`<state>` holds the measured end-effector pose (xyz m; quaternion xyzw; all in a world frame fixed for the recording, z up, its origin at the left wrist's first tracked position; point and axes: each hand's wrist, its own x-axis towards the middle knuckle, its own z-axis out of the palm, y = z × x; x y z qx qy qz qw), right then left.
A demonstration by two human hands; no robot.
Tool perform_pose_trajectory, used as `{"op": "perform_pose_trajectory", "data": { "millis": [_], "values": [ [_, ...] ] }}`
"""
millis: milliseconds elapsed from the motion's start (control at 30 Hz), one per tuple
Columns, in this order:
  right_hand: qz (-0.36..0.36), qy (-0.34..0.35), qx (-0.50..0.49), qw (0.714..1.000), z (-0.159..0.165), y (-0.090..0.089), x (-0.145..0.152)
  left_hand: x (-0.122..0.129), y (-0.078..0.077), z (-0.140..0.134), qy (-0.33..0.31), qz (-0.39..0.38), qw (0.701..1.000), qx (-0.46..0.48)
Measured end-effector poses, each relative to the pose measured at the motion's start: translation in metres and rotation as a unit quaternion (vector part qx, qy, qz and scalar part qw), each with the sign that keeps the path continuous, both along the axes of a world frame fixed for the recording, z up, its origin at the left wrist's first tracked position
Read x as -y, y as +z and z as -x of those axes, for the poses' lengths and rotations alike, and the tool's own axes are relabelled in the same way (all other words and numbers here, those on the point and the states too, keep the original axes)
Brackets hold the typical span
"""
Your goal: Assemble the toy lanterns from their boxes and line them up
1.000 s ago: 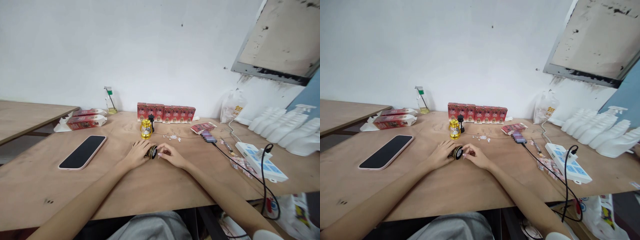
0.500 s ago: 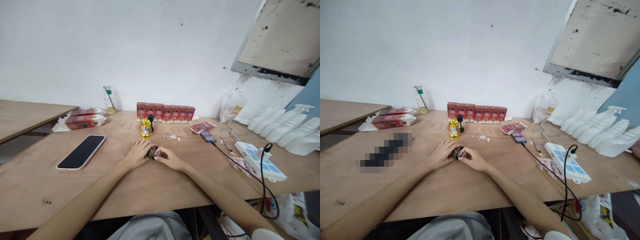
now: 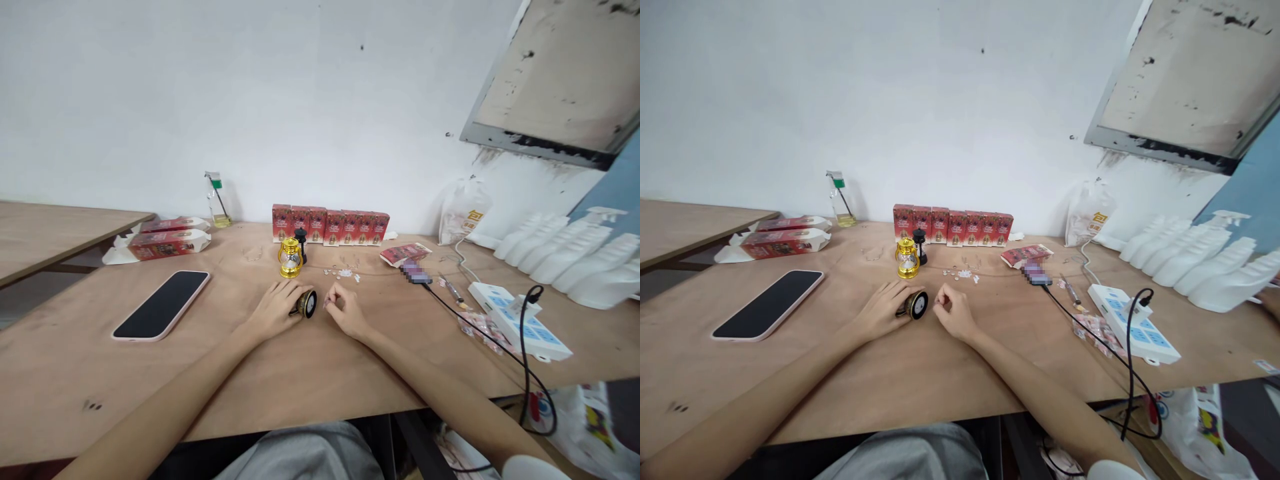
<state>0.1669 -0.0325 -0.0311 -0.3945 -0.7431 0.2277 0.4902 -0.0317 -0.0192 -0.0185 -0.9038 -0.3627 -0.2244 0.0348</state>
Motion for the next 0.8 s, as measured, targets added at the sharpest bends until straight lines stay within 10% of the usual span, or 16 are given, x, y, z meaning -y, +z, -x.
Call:
{"op": "perform_pose_trajectory", "data": {
  "millis": [200, 400, 800],
  "values": [
    [0.108, 0.033, -0.104, 0.988, 0.007, -0.003, -0.002, -0.001, -0.002, 0.001, -0.012, -0.036, 0.998, 0.047],
    [0.37, 0.213, -0.234, 0.874, 0.012, -0.001, -0.004, -0.002, -0.004, 0.003, -0.017, -0.086, 0.995, 0.055],
    [0.428, 0.241, -0.337, 0.803, 0.012, -0.002, -0.005, -0.003, -0.004, -0.001, -0.036, -0.187, 0.981, 0.023]
  ]
}}
